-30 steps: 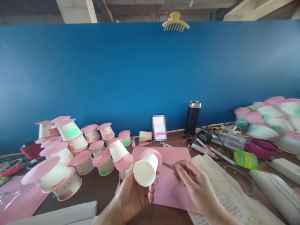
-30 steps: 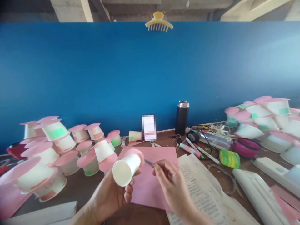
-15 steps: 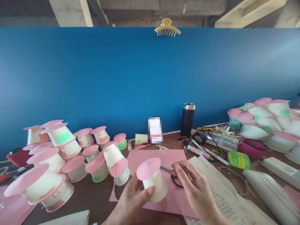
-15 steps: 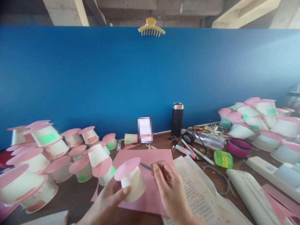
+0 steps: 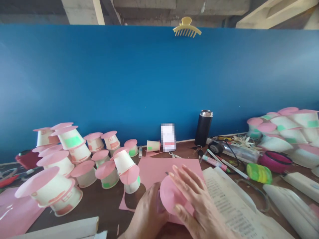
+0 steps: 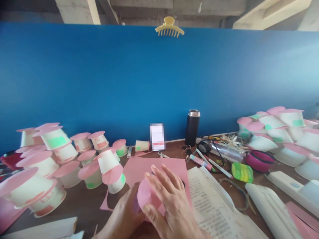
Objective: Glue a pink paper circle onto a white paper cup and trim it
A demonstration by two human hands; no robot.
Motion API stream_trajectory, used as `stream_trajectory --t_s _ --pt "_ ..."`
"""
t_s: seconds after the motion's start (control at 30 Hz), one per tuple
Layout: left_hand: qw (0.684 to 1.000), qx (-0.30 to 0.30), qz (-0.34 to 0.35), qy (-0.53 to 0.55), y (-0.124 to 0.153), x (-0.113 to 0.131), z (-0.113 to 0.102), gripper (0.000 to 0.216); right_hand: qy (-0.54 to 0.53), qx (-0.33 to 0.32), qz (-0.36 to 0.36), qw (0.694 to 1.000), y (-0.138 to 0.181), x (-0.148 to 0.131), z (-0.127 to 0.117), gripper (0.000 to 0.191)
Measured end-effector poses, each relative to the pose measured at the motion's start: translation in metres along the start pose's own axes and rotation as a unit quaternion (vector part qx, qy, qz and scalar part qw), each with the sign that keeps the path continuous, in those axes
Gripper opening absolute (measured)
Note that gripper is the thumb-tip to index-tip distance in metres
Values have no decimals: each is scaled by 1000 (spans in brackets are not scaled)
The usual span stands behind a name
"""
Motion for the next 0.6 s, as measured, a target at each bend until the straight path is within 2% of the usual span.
stream_trajectory --t_s 0.13,0.27,0.5,0.6 --pt "1000 -2 8 20 1 -4 5 29 85 -71 -14 994 -4 -1 7 68" --pt "999 1 -3 33 2 -10 6 35 105 -132 25 985 -5 -1 8 68" --pt "1000 2 -16 22 1 -8 2 25 96 -175 22 980 -8 -7 5 60" --pt "1000 -3 -18 15 1 -7 1 29 88 -186 22 978 -11 -9 6 58"
Point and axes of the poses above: each hand's wrist, its own y-axis away from the middle knuckle, its own z-axis out of the palm, x = y × z, the point moved 1 cm from there along -y, towards the middle knuckle, and after that the axes turned 10 degrees about -x, right-handed, at the moved point
